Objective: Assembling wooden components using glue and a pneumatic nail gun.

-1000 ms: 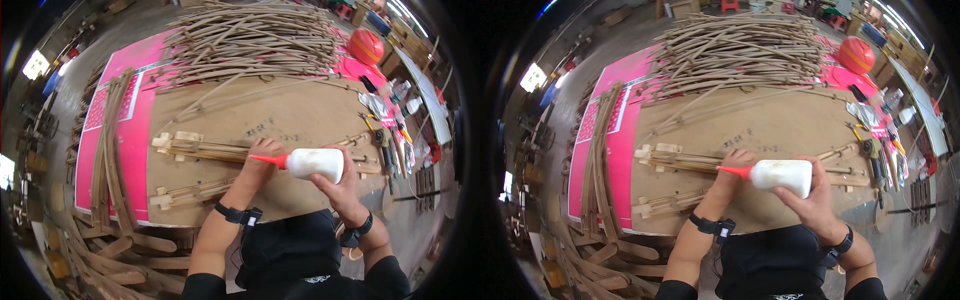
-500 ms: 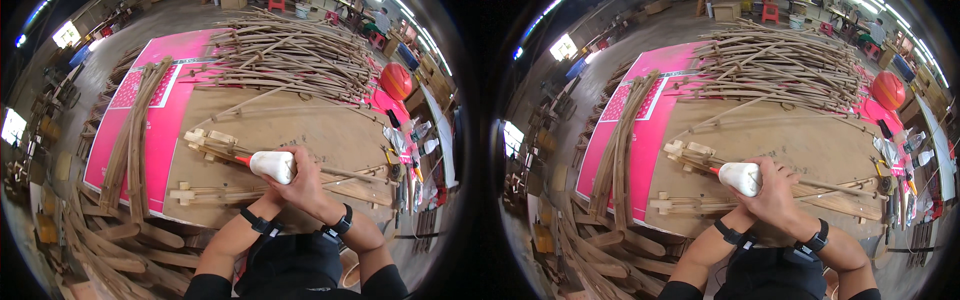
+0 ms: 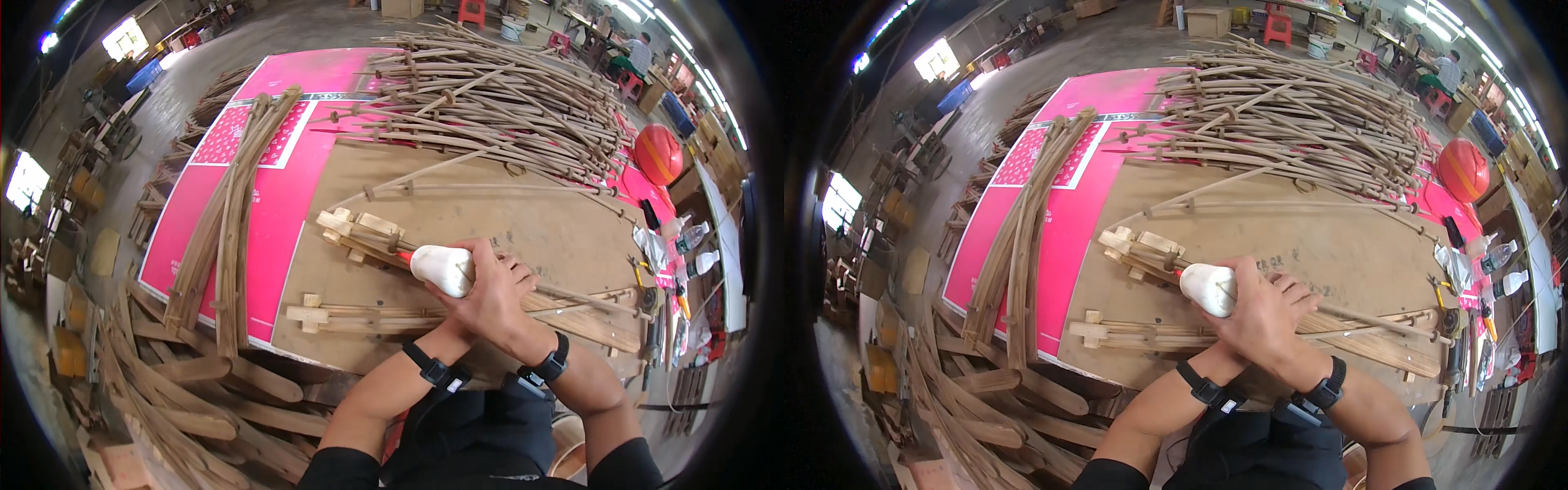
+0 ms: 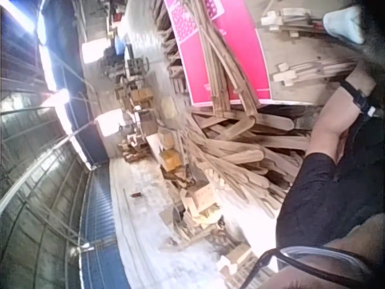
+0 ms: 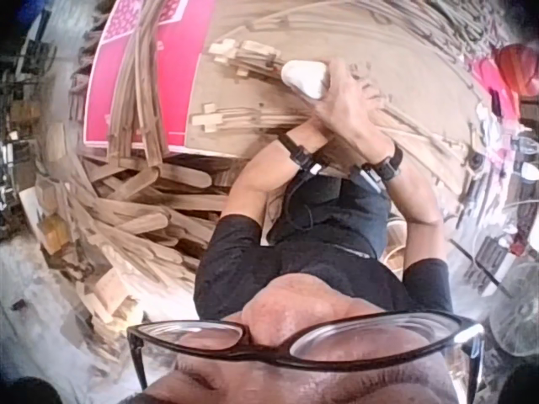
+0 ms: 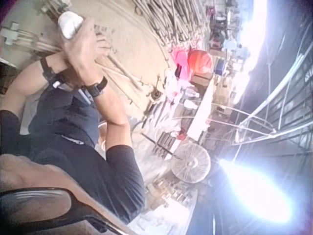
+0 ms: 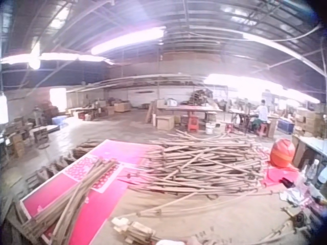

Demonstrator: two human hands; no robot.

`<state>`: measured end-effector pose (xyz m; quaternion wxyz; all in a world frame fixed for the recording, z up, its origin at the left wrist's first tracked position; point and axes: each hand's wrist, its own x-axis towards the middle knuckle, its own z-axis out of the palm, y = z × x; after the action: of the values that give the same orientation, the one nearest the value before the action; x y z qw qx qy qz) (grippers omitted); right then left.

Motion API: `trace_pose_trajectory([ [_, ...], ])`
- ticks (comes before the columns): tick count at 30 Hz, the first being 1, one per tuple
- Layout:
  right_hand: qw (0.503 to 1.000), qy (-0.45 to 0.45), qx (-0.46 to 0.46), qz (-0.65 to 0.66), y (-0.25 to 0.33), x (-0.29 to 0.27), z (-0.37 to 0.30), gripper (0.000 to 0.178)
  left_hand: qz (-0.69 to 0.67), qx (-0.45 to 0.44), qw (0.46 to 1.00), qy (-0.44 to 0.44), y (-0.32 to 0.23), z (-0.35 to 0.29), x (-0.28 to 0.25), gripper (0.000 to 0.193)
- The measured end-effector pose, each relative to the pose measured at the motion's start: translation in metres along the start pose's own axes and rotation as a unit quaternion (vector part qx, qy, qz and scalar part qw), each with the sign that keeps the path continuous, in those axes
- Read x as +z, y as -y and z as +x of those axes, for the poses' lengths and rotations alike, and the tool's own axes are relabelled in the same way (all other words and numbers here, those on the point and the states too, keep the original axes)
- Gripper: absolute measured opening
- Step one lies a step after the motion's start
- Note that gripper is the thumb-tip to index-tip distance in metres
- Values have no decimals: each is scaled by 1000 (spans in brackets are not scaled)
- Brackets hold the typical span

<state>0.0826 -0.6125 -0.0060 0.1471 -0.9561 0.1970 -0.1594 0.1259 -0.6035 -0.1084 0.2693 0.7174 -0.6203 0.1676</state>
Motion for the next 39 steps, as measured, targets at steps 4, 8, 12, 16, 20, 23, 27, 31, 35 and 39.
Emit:
trace_pose_trajectory([
  [4, 1000, 1, -9, -9, 0, 11, -2, 70, -34, -26, 999, -5, 1, -4, 2, 45],
  [8, 995, 14, -9, 94, -13, 23, -1, 69, -60, -14, 998, -3, -1, 1, -3, 45],
  [12, 994, 5, -22, 107, -8, 7, -5, 65, -82, -18, 996, 10, -1, 2, -3, 49],
  [16, 981, -21, -42, 188, -25, -4, -11, 62, -228, -61, 972, -3, -4, -8, 10, 36],
  [20, 882, 6, 59, 467, -62, -45, -31, 58, -631, -166, 753, -86, -3, -10, 27, 19],
  [23, 706, 37, 214, 675, -97, -85, -59, 50, -266, -55, 957, -104, 5, -10, 20, 20],
  [27, 585, -44, 380, 715, -152, -114, -107, 57, -239, -7, 971, -24, 6, -3, -3, 31],
  [31, 529, -114, 443, 715, -181, -136, -153, 55, -157, 1, 987, -20, 2, 5, -10, 19],
  [35, 464, -168, 453, 743, -205, -141, -183, 51, -149, -23, 988, 17, 7, 1, -25, 15],
  [39, 387, -274, 261, 841, -230, -151, -217, 58, -144, -20, 989, 14, 13, 1, -23, 18],
])
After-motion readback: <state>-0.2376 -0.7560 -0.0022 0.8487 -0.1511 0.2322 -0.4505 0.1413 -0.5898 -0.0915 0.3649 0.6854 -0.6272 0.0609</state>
